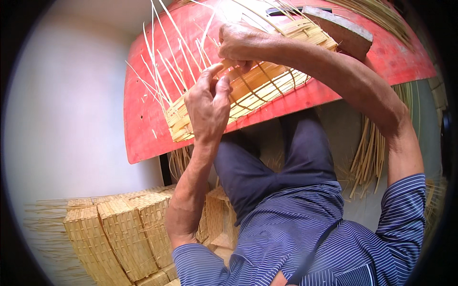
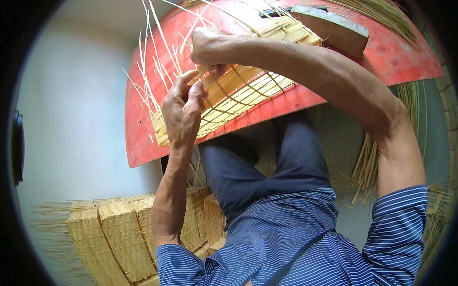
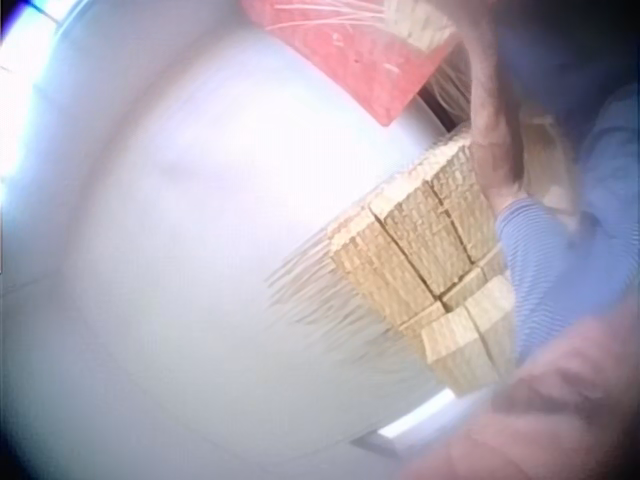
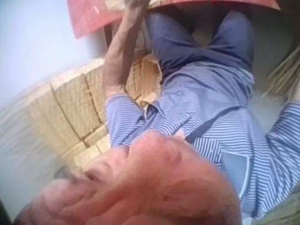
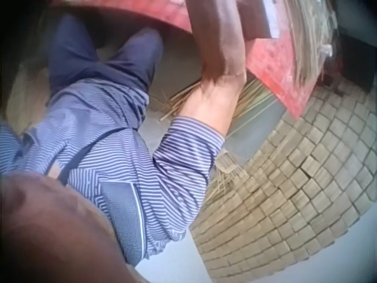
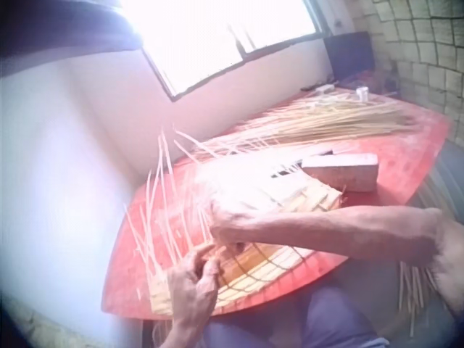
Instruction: The person weaves thin bamboo strips into a basket frame on a red workbench, interlacing the strips by hand. They then set the basket aside and arrange additional bamboo strips on the table.
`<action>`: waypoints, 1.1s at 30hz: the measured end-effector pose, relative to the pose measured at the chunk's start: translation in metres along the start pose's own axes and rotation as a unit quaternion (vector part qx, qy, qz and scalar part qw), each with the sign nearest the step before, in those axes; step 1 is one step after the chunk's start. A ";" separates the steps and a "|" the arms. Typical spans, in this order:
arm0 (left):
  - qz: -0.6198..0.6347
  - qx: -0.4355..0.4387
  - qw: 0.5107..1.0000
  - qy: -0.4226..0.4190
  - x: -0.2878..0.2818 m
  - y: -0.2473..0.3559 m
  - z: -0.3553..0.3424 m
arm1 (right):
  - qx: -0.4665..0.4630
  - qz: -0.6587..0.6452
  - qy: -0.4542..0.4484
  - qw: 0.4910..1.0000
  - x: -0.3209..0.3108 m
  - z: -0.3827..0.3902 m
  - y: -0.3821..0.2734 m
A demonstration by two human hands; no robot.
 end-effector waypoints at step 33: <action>0.132 -0.148 0.978 -0.063 -0.047 -0.031 -0.103 | -0.033 0.124 -0.079 0.989 0.020 0.014 -0.011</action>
Point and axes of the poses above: each hand's wrist, its own z-axis away from the middle knuckle, its own x-axis out of the palm, y = z × x, the point moved 5 cm from there along -z, towards the middle knuckle, and after that the axes turned 9 degrees about z, right-handed, at the moved point
